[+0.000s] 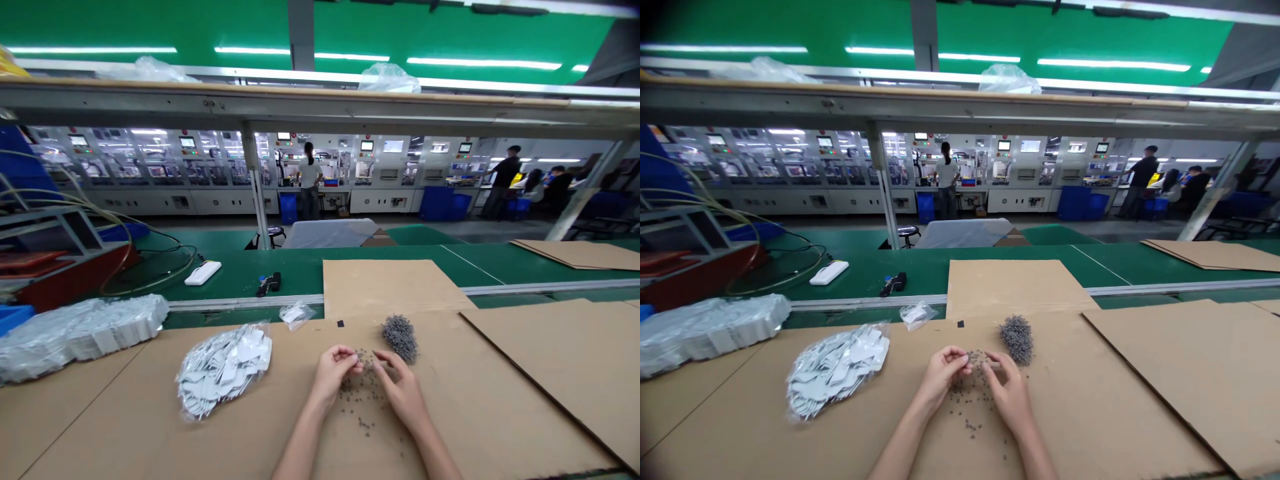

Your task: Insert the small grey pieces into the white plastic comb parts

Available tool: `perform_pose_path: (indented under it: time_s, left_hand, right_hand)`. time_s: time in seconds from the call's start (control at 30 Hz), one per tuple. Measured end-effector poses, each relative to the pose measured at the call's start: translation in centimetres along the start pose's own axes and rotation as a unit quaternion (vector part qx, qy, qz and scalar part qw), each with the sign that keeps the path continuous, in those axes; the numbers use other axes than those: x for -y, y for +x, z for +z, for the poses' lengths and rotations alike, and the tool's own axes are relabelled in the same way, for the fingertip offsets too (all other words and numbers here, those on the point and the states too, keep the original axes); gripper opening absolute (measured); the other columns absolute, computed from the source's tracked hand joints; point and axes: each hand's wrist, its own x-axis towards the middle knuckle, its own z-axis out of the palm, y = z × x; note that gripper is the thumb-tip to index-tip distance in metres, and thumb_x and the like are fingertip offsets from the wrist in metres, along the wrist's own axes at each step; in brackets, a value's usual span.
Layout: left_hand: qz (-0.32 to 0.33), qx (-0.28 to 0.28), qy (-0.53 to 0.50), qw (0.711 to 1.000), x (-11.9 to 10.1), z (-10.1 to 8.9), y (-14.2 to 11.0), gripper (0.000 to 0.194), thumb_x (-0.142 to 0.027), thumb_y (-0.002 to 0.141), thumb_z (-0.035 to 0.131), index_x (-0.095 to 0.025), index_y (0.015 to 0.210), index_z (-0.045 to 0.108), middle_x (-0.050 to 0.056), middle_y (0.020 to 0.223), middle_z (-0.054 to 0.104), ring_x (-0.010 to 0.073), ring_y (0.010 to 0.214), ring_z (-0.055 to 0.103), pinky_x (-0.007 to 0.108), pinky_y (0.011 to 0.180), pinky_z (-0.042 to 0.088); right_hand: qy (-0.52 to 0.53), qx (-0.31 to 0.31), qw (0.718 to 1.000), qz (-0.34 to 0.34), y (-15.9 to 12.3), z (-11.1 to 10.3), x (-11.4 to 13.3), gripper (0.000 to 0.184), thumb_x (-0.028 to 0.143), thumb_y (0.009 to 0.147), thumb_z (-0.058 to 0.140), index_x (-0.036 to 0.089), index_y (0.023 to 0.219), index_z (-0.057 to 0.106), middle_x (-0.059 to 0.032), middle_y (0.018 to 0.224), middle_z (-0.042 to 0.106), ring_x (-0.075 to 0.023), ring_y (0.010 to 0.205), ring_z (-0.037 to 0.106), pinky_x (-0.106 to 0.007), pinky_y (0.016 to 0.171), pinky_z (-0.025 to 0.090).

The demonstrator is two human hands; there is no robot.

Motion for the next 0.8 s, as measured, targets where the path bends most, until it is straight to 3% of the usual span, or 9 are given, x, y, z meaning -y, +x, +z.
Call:
perform_pose_path:
  time_s: [0.1, 0.17, 0.37, 0.6, 0.8]
  left_hand:
    - [-0.011, 0.024, -0.019, 0.999, -0.1, 0.3, -0.3, 0.03, -0.033, 0.057, 0.071, -0.011, 0.071, 0.055, 0.003, 0.065, 0.061, 0.0132, 0.059, 0.059, 0.024, 0.059, 0.048]
    - [-0.018, 0.036, -0.02, 0.999, 0.0, 0.4, -0.3, 0.03, -0.032, 0.057, 0.071, -0.011, 0.071, 0.056, 0.004, 0.065, 0.062, 0.0127, 0.059, 0.059, 0.023, 0.059, 0.047]
    - [0.005, 0.025, 0.034, 0.999, 0.1, 0.5, -0.3, 0.028, -0.03, 0.056, 0.072, -0.011, 0.07, 0.057, 0.002, 0.059, 0.06, 0.0109, 0.053, 0.055, 0.021, 0.054, 0.045]
    - [0.017, 0.034, 0.025, 0.999, 0.1, 0.4, -0.3, 0.031, -0.032, 0.058, 0.07, -0.012, 0.077, 0.055, 0.002, 0.063, 0.06, 0.0121, 0.057, 0.056, 0.024, 0.058, 0.046]
    - [0.046, -0.003, 0.083, 0.995, 0.4, 0.7, -0.1, 0.026, -0.031, 0.057, 0.07, -0.013, 0.068, 0.054, 0.001, 0.058, 0.058, 0.0119, 0.055, 0.054, 0.022, 0.054, 0.044]
  right_hand:
    - [0.064, 0.063, 0.996, 0.025, 0.0, 0.5, 0.8, 0.028, 0.034, 0.072, 0.055, 0.02, 0.096, 0.06, -0.0083, 0.098, 0.061, -0.0245, 0.094, 0.053, -0.037, 0.084, 0.04]
    - [0.096, 0.076, 0.992, 0.038, 0.0, 0.7, 0.8, 0.024, 0.034, 0.072, 0.056, 0.019, 0.089, 0.062, -0.0079, 0.091, 0.064, -0.0235, 0.087, 0.056, -0.035, 0.081, 0.043]
    - [0.173, 0.003, 0.982, 0.078, 0.2, 0.7, -0.3, 0.023, 0.036, 0.067, 0.061, 0.016, 0.078, 0.059, -0.0075, 0.078, 0.065, -0.0222, 0.077, 0.059, -0.032, 0.071, 0.047]
    - [0.133, 0.015, 0.987, 0.091, 0.2, 0.8, -0.4, 0.028, 0.043, 0.064, 0.062, 0.016, 0.072, 0.063, -0.008, 0.072, 0.066, -0.0229, 0.071, 0.06, -0.033, 0.068, 0.048]
    - [0.216, 0.015, 0.971, 0.103, 0.3, 0.8, 0.0, 0.027, 0.039, 0.062, 0.065, 0.017, 0.077, 0.061, -0.0077, 0.081, 0.066, -0.0225, 0.079, 0.06, -0.031, 0.073, 0.047]
